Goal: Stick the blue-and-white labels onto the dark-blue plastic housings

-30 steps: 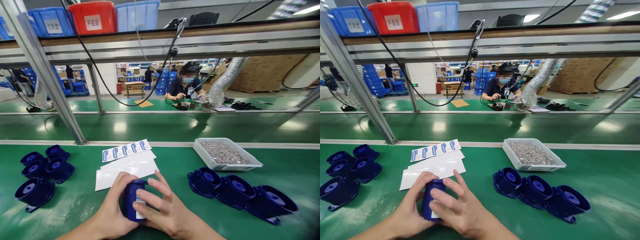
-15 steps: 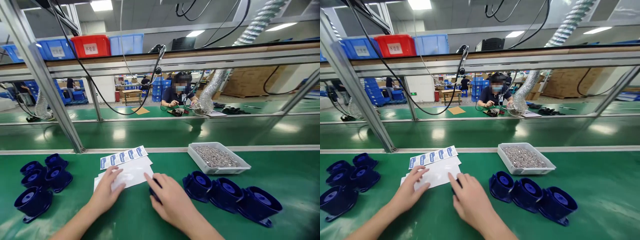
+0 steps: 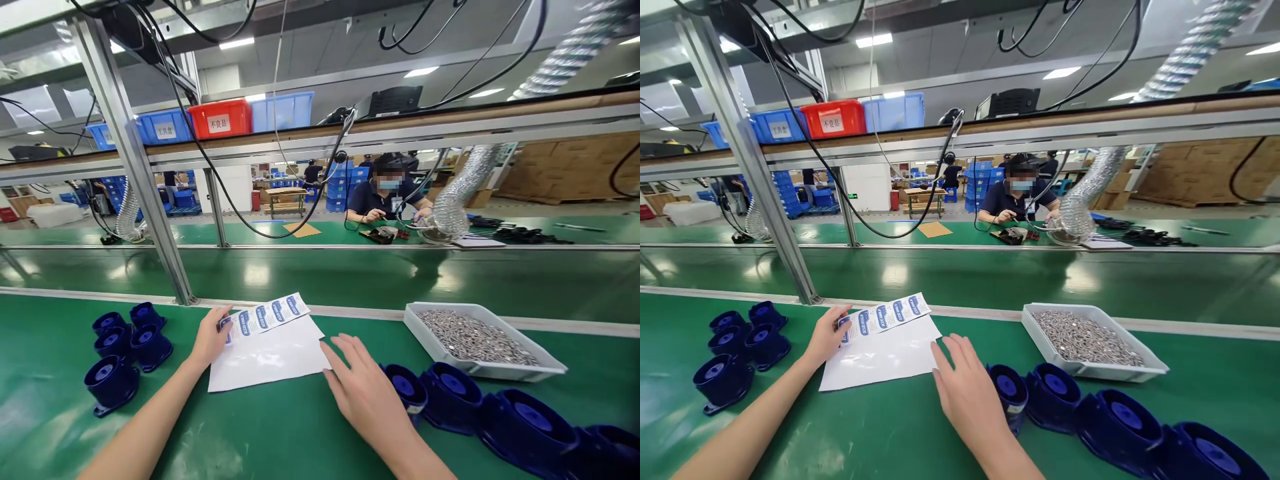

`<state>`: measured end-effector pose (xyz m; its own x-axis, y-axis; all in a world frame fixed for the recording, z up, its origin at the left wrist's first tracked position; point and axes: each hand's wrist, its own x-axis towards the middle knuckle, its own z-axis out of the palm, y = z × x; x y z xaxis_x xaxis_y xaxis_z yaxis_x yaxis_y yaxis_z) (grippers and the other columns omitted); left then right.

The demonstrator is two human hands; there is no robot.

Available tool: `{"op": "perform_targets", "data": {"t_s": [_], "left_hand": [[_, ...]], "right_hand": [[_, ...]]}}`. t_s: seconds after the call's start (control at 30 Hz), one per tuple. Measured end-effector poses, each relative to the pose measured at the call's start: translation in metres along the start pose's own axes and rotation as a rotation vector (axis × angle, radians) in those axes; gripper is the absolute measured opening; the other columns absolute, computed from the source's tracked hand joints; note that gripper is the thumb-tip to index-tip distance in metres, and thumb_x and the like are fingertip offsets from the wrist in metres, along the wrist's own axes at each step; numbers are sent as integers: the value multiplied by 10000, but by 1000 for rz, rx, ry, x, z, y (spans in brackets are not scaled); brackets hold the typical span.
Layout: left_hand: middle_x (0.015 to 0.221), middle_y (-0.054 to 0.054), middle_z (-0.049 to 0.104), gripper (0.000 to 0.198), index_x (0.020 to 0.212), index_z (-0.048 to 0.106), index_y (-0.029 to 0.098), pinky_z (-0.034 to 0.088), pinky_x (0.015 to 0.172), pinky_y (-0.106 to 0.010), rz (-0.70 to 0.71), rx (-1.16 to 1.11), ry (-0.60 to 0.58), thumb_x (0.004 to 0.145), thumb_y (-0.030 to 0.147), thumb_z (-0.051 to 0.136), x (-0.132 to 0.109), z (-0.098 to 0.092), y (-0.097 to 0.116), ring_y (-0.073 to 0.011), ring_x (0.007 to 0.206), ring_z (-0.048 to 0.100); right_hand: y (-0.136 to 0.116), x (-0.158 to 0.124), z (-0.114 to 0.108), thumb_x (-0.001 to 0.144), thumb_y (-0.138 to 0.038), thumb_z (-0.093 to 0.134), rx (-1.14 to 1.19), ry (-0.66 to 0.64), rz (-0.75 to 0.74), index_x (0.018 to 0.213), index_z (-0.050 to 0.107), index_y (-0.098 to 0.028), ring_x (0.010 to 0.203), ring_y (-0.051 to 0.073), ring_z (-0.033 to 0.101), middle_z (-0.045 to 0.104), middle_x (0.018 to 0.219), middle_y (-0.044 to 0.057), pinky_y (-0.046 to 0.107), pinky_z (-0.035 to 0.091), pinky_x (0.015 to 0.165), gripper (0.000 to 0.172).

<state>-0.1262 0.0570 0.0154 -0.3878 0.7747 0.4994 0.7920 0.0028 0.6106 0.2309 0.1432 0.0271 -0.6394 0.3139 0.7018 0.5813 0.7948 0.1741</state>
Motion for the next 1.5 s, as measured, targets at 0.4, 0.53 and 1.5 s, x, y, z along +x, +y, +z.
{"op": "perform_targets", "data": {"t_s": [0.4,0.53,1.5], "left_hand": [[1046,-60,750,162,979,755,216,598,981,-371,573,-2,3,997,167,602,-32,-36,73,-197,1046,725],[1129,-81,715,102,989,709,201,484,993,-472,647,291,-190,999,186,609,-50,-29,96,-258,1105,645],[722,-18,557,172,672,483,163,312,646,-285,39,54,-831,821,106,549,-84,15,132,-144,687,465]], "right_hand": [[5,18,-10,988,30,446,147,79,-183,1023,682,-102,941,176,504,650,1007,82,335,343,836,273],[-19,11,-9,989,-28,440,179,-16,-308,834,621,-111,797,168,406,555,836,78,323,219,738,253],[-52,16,-21,999,-165,574,461,-949,-20,1001,665,-135,929,192,571,571,1108,70,308,275,664,96]]}}
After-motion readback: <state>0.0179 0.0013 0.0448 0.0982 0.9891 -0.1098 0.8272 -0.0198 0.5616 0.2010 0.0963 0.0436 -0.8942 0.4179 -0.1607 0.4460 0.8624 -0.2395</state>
